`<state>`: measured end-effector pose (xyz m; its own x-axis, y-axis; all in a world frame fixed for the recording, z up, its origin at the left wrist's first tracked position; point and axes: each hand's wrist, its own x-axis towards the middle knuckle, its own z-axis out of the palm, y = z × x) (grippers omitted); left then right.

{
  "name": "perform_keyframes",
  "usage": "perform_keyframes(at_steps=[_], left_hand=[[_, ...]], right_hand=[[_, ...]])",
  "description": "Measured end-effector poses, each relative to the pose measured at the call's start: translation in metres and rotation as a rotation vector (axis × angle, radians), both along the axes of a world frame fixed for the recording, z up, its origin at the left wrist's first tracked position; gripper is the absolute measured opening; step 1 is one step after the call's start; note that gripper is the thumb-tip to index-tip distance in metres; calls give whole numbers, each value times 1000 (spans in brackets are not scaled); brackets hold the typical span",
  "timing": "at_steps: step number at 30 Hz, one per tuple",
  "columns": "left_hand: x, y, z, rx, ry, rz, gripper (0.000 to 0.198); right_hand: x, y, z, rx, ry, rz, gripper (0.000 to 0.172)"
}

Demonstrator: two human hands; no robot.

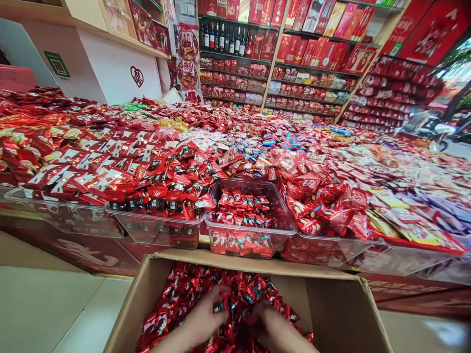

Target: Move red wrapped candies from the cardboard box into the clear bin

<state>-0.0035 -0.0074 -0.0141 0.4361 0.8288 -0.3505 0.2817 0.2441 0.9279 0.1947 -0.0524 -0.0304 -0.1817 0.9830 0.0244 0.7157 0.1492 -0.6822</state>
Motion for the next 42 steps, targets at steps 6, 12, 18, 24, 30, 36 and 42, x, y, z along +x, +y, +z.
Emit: perform_keyframes(at_steps=[6, 12, 18, 24, 30, 36, 42], left_hand=[[10, -1, 14, -235, -86, 8, 25], [14, -6, 28, -248, -208, -9, 24], [12, -3, 25, -268, -221, 107, 21], [10, 1, 15, -160, -96, 152, 22], [9, 1, 10, -71, -55, 84, 29], [8, 0, 5, -110, -91, 47, 30], [7, 4, -5, -118, -97, 53, 30]], right_hand=[[0, 20, 31, -462, 764, -158, 18], [-18, 21, 47, -507, 1019, -292, 26], [-21, 17, 37, -552, 948, -230, 20], [-24, 18, 28, -518, 842, -124, 19], [-29, 19, 20, -542, 809, -45, 29], [-29, 20, 12, -620, 813, -143, 36], [-31, 21, -3, -590, 954, -6, 37]])
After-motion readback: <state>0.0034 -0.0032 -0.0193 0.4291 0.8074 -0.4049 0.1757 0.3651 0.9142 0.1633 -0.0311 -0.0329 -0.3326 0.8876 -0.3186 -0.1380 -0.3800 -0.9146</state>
